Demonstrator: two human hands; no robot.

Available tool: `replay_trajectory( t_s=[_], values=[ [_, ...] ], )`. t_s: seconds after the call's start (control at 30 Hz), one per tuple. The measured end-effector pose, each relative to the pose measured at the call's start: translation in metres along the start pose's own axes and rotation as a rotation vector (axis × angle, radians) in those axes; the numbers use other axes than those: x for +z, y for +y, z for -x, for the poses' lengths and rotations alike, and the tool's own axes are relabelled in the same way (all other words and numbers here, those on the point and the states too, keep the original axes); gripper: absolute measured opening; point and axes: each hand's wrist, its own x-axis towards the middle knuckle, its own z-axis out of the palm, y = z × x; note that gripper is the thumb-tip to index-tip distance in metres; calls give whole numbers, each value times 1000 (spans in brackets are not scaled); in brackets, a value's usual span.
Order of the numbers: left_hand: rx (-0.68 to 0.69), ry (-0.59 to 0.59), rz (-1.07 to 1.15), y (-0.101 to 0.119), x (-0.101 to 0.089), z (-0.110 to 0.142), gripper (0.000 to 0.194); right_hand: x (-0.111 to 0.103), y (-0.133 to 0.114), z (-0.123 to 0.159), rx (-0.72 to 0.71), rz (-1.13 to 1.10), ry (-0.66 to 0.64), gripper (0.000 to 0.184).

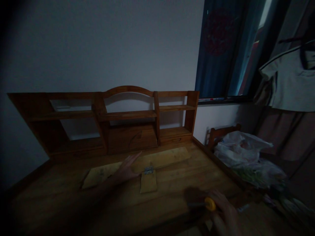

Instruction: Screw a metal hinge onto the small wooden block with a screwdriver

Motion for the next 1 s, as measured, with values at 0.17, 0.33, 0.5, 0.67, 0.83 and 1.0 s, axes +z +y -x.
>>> replay_trajectory(
  t_s=[0.17, 0.33, 0.5, 0.67, 0.83, 1.0],
  values=[
    [116, 115, 62, 37, 37, -60, 105, -2, -8, 5, 34, -47, 54, 29],
    [141, 106, 71, 78, 82, -124, 110, -12, -23, 4, 20, -64, 23, 26],
    [140, 62, 64, 109, 123, -162, 111, -5, -4, 25, -18, 143, 169, 31],
    [123, 53, 80, 121, 140, -179, 114, 5, -1, 26, 29, 382, 60, 36],
    [47, -35, 112, 123, 133, -186, 116, 0, -10, -12, 156, 537, -42, 48],
    [33, -76, 133, 129, 120, -187, 110, -14, 18, -53, 172, 738, -33, 44]
  ],
)
